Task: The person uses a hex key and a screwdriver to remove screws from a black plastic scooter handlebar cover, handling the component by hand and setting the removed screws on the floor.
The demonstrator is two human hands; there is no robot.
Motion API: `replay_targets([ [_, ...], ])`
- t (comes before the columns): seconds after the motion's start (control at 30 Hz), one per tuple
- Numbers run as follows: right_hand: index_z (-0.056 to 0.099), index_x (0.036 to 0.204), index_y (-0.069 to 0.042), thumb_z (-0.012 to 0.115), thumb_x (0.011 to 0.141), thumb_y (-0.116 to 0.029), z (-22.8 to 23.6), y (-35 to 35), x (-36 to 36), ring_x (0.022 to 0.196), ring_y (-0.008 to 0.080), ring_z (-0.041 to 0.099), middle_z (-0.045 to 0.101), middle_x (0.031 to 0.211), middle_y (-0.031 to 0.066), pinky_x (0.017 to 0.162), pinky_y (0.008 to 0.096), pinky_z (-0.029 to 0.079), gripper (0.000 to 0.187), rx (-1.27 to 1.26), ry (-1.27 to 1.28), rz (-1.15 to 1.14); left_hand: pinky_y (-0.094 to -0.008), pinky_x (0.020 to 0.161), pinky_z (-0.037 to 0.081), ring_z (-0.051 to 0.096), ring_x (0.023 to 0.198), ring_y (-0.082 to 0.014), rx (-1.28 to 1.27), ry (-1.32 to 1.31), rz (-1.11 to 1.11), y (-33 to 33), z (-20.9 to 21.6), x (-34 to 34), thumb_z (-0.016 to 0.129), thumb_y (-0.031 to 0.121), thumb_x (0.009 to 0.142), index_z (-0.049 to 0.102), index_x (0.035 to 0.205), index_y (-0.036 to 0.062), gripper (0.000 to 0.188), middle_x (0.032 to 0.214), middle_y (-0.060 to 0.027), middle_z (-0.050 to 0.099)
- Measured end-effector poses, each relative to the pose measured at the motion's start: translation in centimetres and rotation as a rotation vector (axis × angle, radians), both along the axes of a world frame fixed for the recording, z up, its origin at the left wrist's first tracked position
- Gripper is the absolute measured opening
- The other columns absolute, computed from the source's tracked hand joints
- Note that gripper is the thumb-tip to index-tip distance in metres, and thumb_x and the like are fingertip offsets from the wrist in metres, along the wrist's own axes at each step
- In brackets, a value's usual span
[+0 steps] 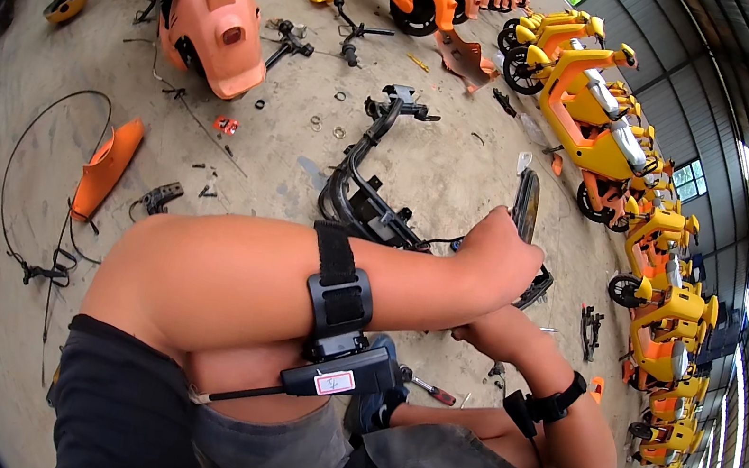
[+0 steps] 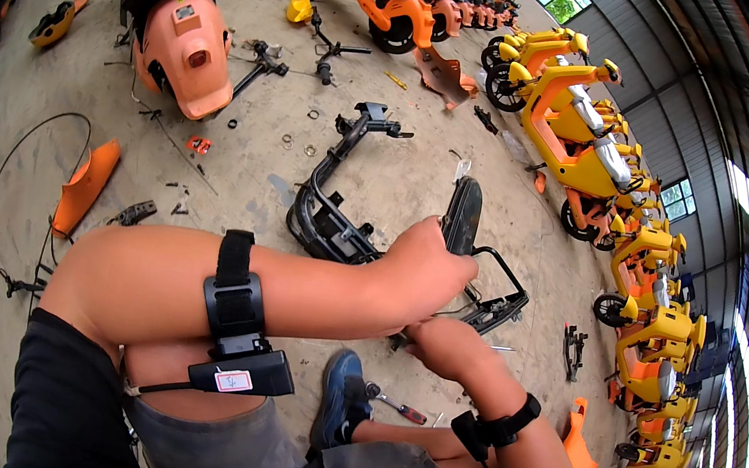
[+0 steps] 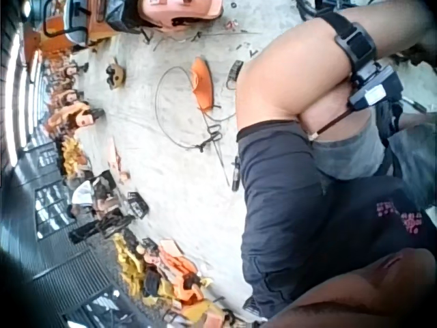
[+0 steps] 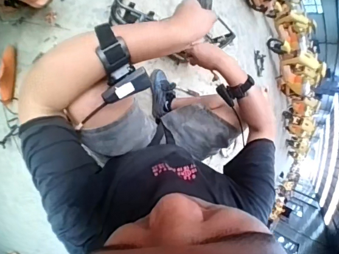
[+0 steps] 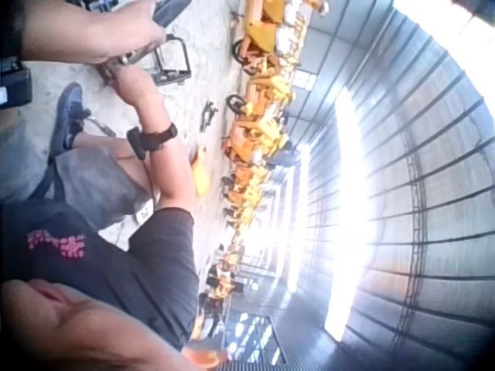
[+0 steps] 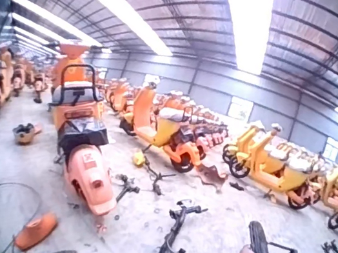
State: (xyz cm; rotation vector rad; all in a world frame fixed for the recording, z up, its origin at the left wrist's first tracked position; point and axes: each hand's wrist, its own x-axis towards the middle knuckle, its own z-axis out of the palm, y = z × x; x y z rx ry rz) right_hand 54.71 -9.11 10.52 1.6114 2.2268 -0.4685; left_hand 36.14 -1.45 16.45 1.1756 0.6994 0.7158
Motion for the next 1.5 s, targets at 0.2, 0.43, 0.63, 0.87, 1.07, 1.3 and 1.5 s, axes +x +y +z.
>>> replay_targets([
  [0.2,0.070,0.099,-0.003,0.065,0.086,-0.024,-2.7,3.0,3.5,0.091,0.0383,0.066,0.070,0.092,0.0205,0.079,0.0462,0.052,0.026,-0.035,-0.101,-0.027,-0.0442,0.088,0.052,0.064,0.101,-0.0419,-0.012,0.025,0.025,0.9,0.0,-0.3,0.060,0.014,0.082,0.048,0.116,-0.0083,0.043,0.109,-0.0296,0.062],
  [0.43,0.072,0.095,-0.003,0.064,0.086,-0.026,-11.6,7.7,-1.4,0.092,0.0395,0.066,0.070,0.094,0.0211,0.080,0.0459,0.052,0.026,0.097,0.184,-0.045,-0.0431,0.088,0.050,0.063,0.104,-0.0400,0.016,0.045,0.041,0.6,1.0,-1.8,0.060,0.015,0.081,0.050,0.112,-0.0095,0.041,0.107,-0.0296,0.062],
  [0.63,0.073,0.093,-0.003,0.064,0.086,-0.028,-26.8,4.4,-3.3,0.093,0.0406,0.065,0.070,0.095,0.0216,0.082,0.0455,0.052,0.027,-0.113,0.281,-0.130,-0.0325,0.066,0.046,0.059,0.074,-0.0173,-0.181,-0.124,0.122,2.5,-0.4,-4.1,0.066,0.012,0.081,0.057,0.093,-0.0026,0.021,0.082,-0.0107,0.063],
  [0.87,0.075,0.086,-0.006,0.065,0.087,-0.038,-38.1,-4.6,-0.4,0.079,0.0298,0.068,0.072,0.082,0.0152,0.078,0.0397,0.053,0.034,-0.361,0.415,-0.542,-0.0308,0.072,0.050,0.065,0.085,-0.0142,-0.330,-0.025,0.065,1.7,0.6,-6.2,0.063,0.011,0.090,0.059,0.106,-0.0005,0.020,0.098,-0.0091,0.068],
  [1.07,0.072,0.083,-0.002,0.066,0.086,-0.041,-38.4,-5.8,-1.3,0.082,0.0370,0.066,0.071,0.086,0.0202,0.078,0.0434,0.052,0.040,-0.252,0.515,-0.702,-0.0334,0.075,0.053,0.066,0.089,-0.0162,-0.442,0.074,0.139,2.9,0.3,-6.2,0.061,0.010,0.092,0.056,0.112,-0.0003,0.023,0.105,-0.0091,0.069],
  [1.3,0.074,0.094,0.000,0.058,0.088,-0.044,-38.3,-5.2,-1.2,0.091,0.0429,0.064,0.070,0.093,0.0243,0.085,0.0476,0.051,0.047,-0.379,0.440,-0.821,-0.0342,0.077,0.053,0.066,0.089,-0.0185,-0.494,0.109,0.088,3.7,0.1,-3.3,0.057,0.009,0.093,0.056,0.115,0.0009,0.023,0.105,-0.0099,0.067],
  [1.5,0.074,0.094,0.001,0.056,0.086,-0.038,-39.1,-6.7,0.2,0.096,0.0429,0.064,0.069,0.095,0.0254,0.089,0.0479,0.050,0.043,-0.260,0.417,-0.903,-0.0354,0.074,0.054,0.066,0.088,-0.0211,-0.583,0.087,0.037,4.4,-0.5,-1.3,0.056,0.010,0.094,0.056,0.114,-0.0013,0.023,0.105,-0.0127,0.067],
])
